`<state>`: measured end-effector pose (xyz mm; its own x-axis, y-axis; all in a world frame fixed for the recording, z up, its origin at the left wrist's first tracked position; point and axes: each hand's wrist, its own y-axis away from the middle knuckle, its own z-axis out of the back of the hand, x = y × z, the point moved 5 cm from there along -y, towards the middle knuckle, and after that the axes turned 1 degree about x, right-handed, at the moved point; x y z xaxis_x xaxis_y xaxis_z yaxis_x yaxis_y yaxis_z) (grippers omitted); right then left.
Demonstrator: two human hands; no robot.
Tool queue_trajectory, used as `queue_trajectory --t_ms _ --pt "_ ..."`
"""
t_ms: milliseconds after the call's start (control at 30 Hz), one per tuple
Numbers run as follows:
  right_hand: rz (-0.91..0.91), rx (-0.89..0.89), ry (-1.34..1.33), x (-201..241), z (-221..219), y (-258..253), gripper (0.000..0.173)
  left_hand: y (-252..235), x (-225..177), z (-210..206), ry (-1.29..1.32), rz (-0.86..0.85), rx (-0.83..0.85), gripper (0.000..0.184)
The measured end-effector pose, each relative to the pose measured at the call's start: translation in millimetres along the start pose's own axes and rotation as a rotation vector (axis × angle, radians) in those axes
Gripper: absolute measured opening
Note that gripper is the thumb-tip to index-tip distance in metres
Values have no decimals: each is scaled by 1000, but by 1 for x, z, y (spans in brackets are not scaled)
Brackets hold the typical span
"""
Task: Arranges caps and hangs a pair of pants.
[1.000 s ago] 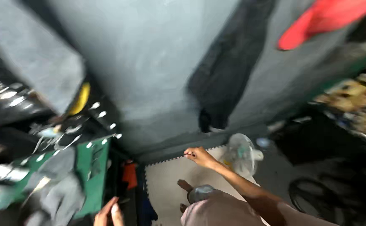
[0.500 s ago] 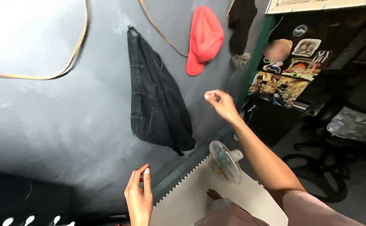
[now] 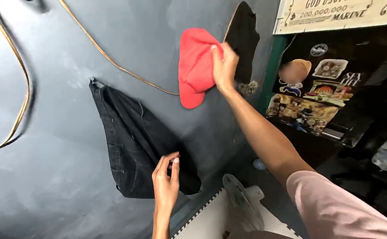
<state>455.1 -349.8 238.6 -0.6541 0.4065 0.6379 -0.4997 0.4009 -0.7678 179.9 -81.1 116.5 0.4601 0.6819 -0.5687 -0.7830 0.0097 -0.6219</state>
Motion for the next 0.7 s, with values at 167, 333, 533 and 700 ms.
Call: queue_trajectory --t_ms 167,333,533,700 --pt "144 128 -260 31 63 0 26 -60 -12 -31 181 -19 -95 43" --pt "218 635 -191 37 85 93 22 -78 -6 -82 543 148 -58 73" --pt "145 860 -246 -40 71 47 28 -37 -1 -116 761 329 -7 17" --pt "-257 203 275 -190 64 -95 118 -11 11 -116 617 413 73 18"
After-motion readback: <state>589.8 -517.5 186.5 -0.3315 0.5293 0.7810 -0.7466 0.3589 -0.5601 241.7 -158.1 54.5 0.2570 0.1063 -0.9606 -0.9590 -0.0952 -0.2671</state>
